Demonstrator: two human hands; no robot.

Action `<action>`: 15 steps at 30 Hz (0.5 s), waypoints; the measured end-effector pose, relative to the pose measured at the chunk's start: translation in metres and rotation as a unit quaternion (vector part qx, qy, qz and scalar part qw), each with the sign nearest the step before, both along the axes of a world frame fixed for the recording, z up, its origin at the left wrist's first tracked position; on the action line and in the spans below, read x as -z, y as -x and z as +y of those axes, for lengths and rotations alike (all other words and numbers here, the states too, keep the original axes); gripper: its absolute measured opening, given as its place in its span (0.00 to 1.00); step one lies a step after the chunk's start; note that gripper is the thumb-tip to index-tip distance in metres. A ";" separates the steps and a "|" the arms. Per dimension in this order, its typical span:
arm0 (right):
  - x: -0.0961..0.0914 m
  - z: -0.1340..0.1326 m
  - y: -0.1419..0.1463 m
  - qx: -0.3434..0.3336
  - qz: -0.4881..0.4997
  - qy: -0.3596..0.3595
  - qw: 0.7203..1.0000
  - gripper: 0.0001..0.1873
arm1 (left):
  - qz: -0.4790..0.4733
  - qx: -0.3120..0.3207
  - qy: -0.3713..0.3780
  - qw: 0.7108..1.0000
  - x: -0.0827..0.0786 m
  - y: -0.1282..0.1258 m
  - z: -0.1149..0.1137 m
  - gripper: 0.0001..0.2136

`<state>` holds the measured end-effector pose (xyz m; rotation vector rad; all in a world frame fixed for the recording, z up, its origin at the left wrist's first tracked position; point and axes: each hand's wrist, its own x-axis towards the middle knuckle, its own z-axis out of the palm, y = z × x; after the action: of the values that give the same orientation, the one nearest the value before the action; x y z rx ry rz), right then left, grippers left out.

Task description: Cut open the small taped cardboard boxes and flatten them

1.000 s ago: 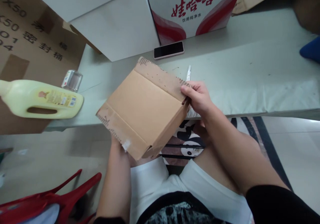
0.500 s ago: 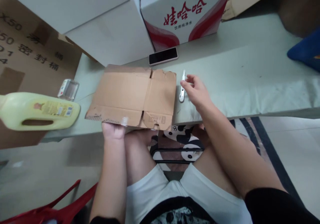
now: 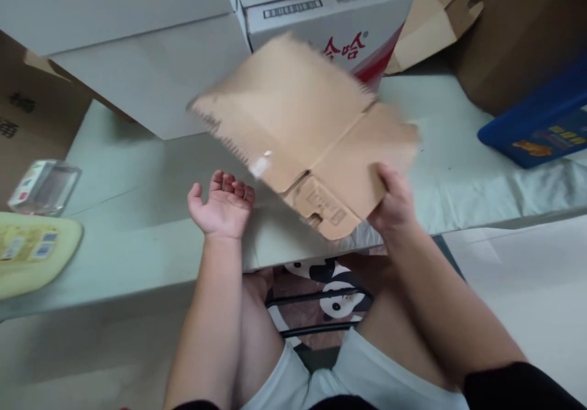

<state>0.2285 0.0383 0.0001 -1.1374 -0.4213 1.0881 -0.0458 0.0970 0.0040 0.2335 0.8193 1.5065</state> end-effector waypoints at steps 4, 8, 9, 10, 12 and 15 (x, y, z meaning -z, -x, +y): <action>-0.015 -0.042 -0.031 0.077 -0.102 0.031 0.991 0.21 | -0.028 0.018 -0.008 0.999 -0.008 0.005 -0.001 0.20; -0.032 -0.080 -0.067 0.181 -0.178 0.068 0.965 0.16 | -0.053 0.029 -0.009 0.998 -0.013 0.005 -0.001 0.20; -0.036 -0.085 -0.075 0.211 -0.191 0.082 0.955 0.16 | -0.057 0.030 -0.009 0.998 -0.014 0.005 -0.001 0.20; -0.039 -0.088 -0.083 0.239 -0.205 0.095 0.944 0.16 | -0.060 0.028 -0.010 0.998 -0.014 0.005 -0.001 0.19; -0.046 -0.086 -0.095 0.265 -0.229 0.112 0.930 0.14 | -0.062 0.021 -0.012 0.998 -0.014 0.008 -0.001 0.19; -0.055 -0.061 -0.105 0.194 -0.232 0.108 0.947 0.10 | -0.062 0.014 -0.017 0.998 -0.014 0.012 0.000 0.17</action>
<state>0.3340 -0.0232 0.0553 -1.6033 -0.4240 0.5222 -0.0574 0.0969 0.0180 0.1748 0.6886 1.4934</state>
